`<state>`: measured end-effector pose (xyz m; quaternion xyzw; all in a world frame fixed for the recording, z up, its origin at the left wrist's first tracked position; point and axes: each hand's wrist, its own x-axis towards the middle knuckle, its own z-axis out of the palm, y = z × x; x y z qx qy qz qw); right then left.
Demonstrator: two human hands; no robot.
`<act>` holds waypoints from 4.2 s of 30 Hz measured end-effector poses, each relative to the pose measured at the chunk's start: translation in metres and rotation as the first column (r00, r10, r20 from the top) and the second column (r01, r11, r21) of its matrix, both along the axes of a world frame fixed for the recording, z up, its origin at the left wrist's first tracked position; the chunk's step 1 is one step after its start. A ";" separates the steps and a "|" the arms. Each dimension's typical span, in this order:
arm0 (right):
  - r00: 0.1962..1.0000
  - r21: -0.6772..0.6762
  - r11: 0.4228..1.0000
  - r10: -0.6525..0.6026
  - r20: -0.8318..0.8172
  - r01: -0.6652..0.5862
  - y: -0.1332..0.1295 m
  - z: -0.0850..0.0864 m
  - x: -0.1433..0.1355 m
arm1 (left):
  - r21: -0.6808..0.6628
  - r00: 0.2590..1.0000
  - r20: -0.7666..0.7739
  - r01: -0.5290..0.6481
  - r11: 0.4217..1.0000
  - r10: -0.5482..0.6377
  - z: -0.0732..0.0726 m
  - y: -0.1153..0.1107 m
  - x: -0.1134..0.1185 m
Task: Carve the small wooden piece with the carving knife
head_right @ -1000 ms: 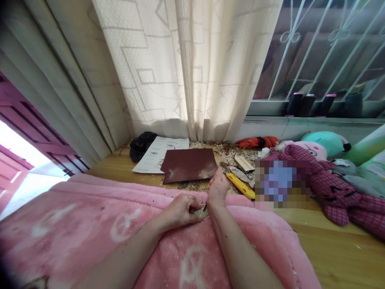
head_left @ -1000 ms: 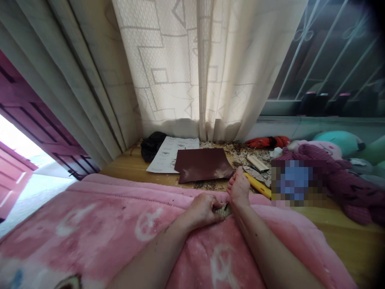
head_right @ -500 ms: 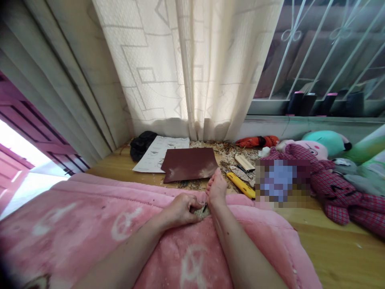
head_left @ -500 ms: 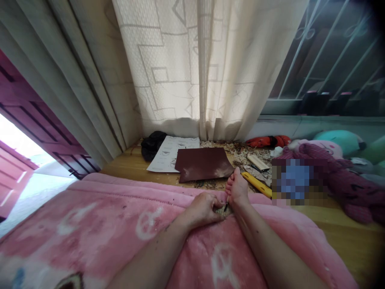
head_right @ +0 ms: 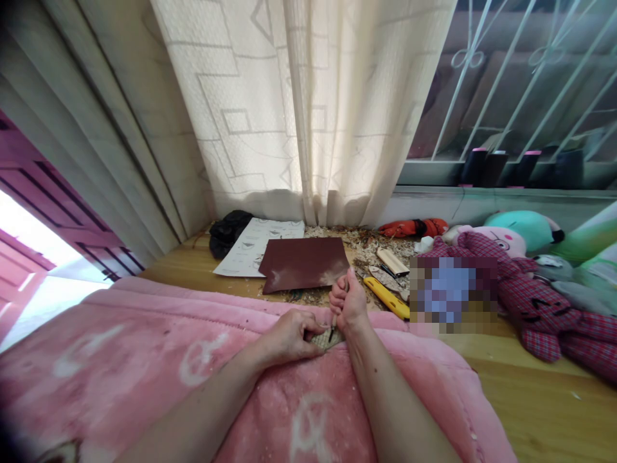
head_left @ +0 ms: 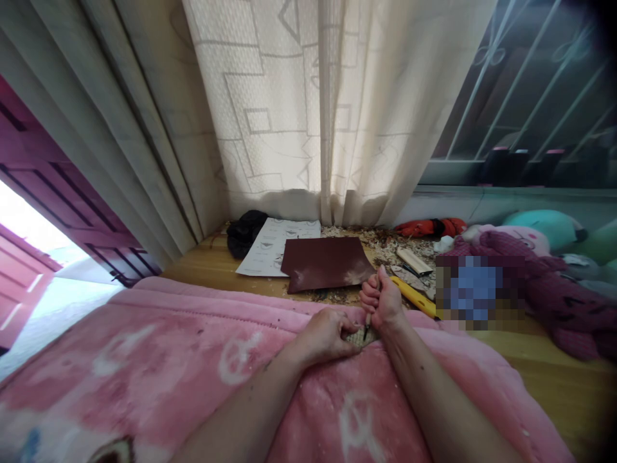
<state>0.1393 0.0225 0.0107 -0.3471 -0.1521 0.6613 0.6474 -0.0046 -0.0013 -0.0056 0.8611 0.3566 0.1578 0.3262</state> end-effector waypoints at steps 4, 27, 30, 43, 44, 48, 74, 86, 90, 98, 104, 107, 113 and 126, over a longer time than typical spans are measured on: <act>0.996 0.018 0.996 -0.088 0.004 0.088 -0.001 0.000 0.000 | -0.016 1.000 0.006 -0.004 1.000 0.005 0.003 -0.001 0.000; 0.913 -0.011 0.924 -0.375 0.159 0.381 -0.002 0.001 -0.007 | 0.007 1.000 0.001 0.010 1.000 -0.010 0.000 0.000 -0.001; 0.911 -0.005 0.928 -0.365 0.191 0.373 -0.002 0.001 -0.010 | 0.012 1.000 -0.025 0.000 1.000 0.000 0.000 0.000 -0.002; 0.897 0.138 0.929 -0.367 0.245 0.342 -0.005 0.002 -0.017 | -0.036 0.997 -0.062 -0.050 0.998 0.048 0.005 -0.001 -0.002; 0.898 0.148 0.929 -0.367 0.245 0.339 -0.006 0.002 -0.018 | -0.040 0.996 -0.064 -0.061 0.997 0.058 0.005 -0.002 -0.002; 0.908 0.159 0.932 -0.356 0.222 0.326 -0.006 0.001 -0.018 | -0.038 0.995 -0.066 -0.080 0.996 0.077 0.001 -0.002 -0.002; 0.908 0.181 0.920 -0.379 0.179 0.348 -0.009 0.012 -0.013 | -0.064 0.995 -0.015 -0.104 0.993 0.103 0.002 -0.002 -0.001; 0.926 0.146 0.931 -0.354 0.132 0.335 -0.008 0.014 -0.010 | -0.060 0.997 -0.017 -0.082 0.995 0.082 0.003 -0.001 -0.001; 0.929 0.149 0.936 -0.340 0.143 0.320 -0.008 0.013 -0.010 | -0.073 0.996 -0.024 -0.087 0.994 0.085 0.004 -0.002 -0.001; 0.942 0.149 0.951 -0.294 0.159 0.272 -0.009 0.013 -0.012 | -0.085 0.996 -0.027 -0.084 0.993 0.082 0.002 -0.002 -0.001; 0.934 0.149 0.942 -0.322 0.153 0.300 -0.009 0.010 -0.014 | -0.099 0.995 -0.035 -0.099 0.990 0.096 0.003 -0.003 -0.001; 0.917 0.146 0.931 -0.357 0.175 0.335 -0.008 0.008 -0.015 | -0.095 0.995 -0.032 -0.094 0.991 0.092 0.004 -0.003 -0.001; 0.895 0.159 0.923 -0.380 0.232 0.351 -0.006 0.000 -0.017 | -0.090 0.997 -0.059 -0.054 0.994 0.049 0.007 -0.002 -0.001; 0.828 0.171 0.892 -0.453 0.331 0.420 -0.007 -0.004 -0.021 | -0.058 0.995 -0.095 -0.045 0.997 0.039 0.010 -0.001 0.001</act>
